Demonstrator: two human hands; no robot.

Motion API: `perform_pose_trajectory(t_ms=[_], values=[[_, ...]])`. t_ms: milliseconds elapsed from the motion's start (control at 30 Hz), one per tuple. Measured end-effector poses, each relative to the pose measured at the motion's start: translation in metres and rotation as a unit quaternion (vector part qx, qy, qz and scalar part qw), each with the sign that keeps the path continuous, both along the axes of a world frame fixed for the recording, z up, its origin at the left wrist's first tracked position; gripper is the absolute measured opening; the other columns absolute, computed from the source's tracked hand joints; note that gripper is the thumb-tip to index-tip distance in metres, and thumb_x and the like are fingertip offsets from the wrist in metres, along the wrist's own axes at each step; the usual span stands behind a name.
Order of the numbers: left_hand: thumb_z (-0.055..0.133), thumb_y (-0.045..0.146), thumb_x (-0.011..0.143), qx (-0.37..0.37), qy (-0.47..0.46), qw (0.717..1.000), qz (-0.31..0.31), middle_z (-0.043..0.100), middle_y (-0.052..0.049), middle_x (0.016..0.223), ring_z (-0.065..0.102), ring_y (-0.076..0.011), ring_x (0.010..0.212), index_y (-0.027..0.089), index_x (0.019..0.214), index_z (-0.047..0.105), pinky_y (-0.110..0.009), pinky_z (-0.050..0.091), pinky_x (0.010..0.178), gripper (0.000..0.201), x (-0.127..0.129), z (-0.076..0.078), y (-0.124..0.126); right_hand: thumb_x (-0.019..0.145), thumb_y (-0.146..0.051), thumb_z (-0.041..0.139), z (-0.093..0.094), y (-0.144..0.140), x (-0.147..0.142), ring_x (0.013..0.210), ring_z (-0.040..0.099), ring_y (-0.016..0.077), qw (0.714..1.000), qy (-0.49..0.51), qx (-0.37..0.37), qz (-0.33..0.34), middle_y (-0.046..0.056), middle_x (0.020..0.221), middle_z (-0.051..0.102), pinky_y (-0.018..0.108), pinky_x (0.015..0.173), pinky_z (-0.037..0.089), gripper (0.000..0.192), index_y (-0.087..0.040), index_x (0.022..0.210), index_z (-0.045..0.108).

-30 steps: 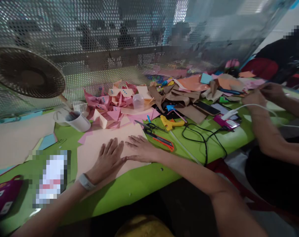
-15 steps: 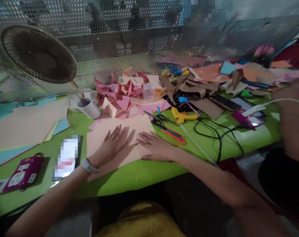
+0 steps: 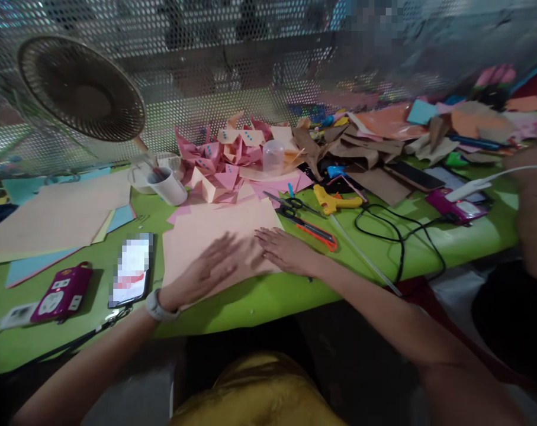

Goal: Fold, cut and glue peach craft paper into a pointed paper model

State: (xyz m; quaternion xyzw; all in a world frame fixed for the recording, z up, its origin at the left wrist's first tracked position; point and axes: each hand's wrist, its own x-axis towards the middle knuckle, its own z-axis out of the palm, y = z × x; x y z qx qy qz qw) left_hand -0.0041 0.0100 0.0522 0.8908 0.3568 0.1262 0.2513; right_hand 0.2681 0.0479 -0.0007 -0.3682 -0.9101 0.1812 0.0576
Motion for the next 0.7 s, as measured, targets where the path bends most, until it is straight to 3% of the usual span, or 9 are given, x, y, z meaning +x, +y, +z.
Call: perform_pose_trajectory(t_ms=[67, 133, 233, 500, 633, 700], values=[[0.034, 0.054, 0.098, 0.106, 0.095, 0.986, 0.085, 0.027, -0.015, 0.159, 0.019, -0.031, 0.149, 0.019, 0.152, 0.032, -0.057, 0.015, 0.119, 0.064, -0.01, -0.02, 0.016, 0.095, -0.062, 0.037, 0.005, -0.005, 0.0, 0.15, 0.011, 0.0266, 1.0, -0.008, -0.011, 0.008, 0.014, 0.161, 0.017, 0.05, 0.123, 0.011, 0.079, -0.01, 0.154, 0.026], [0.038, 0.059, 0.095, 0.158, 0.149, 0.973, 0.078, 0.022, -0.017, 0.161, 0.016, -0.033, 0.149, 0.018, 0.152, 0.032, -0.057, 0.014, 0.119, 0.071, -0.017, -0.036, 0.026, 0.087, -0.072, 0.046, 0.008, -0.011, 0.002, 0.151, 0.007, 0.0287, 0.999, -0.009, -0.012, 0.028, 0.014, 0.162, 0.012, 0.051, 0.123, 0.008, 0.094, -0.012, 0.154, 0.023], [0.038, 0.058, 0.096, 0.195, 0.168, 0.965, 0.054, 0.02, -0.016, 0.161, 0.016, -0.0319, 0.149, 0.02, 0.153, 0.029, -0.055, 0.015, 0.119, 0.07, -0.022, -0.046, 0.028, 0.089, -0.07, 0.045, 0.008, -0.02, 0.005, 0.151, 0.01, 0.027, 0.999, -0.002, 0.006, 0.042, 0.012, 0.161, 0.016, 0.051, 0.123, 0.008, 0.087, -0.015, 0.154, 0.026], [0.038, 0.059, 0.095, 0.188, 0.161, 0.968, 0.05, 0.021, -0.012, 0.162, 0.014, -0.0301, 0.15, 0.024, 0.154, 0.026, -0.053, 0.012, 0.12, 0.07, -0.023, -0.045, 0.027, 0.098, -0.058, 0.038, -0.001, -0.028, 0.005, 0.148, 0.024, 0.0238, 0.999, 0.016, 0.044, 0.01, 0.01, 0.156, 0.032, 0.05, 0.121, 0.016, 0.06, -0.021, 0.145, 0.045], [0.032, 0.06, 0.097, 0.148, 0.158, 0.976, 0.031, 0.019, -0.011, 0.163, 0.012, -0.0299, 0.15, 0.023, 0.155, 0.024, -0.054, 0.011, 0.12, 0.069, -0.026, -0.032, 0.026, 0.099, -0.055, 0.039, 0.002, -0.021, 0.004, 0.143, 0.035, 0.0224, 0.998, 0.059, 0.018, -0.004, 0.007, 0.149, 0.044, 0.051, 0.12, 0.021, 0.051, -0.026, 0.137, 0.055], [0.041, 0.069, 0.09, 0.147, 0.141, 0.979, 0.014, 0.019, -0.01, 0.163, 0.012, -0.032, 0.15, 0.024, 0.155, 0.021, -0.055, 0.009, 0.12, 0.082, -0.025, -0.024, 0.022, 0.099, -0.055, 0.038, 0.004, -0.017, 0.002, 0.137, 0.044, 0.0211, 0.996, 0.089, 0.001, -0.019, 0.007, 0.142, 0.053, 0.05, 0.118, 0.026, 0.048, -0.026, 0.13, 0.061]])
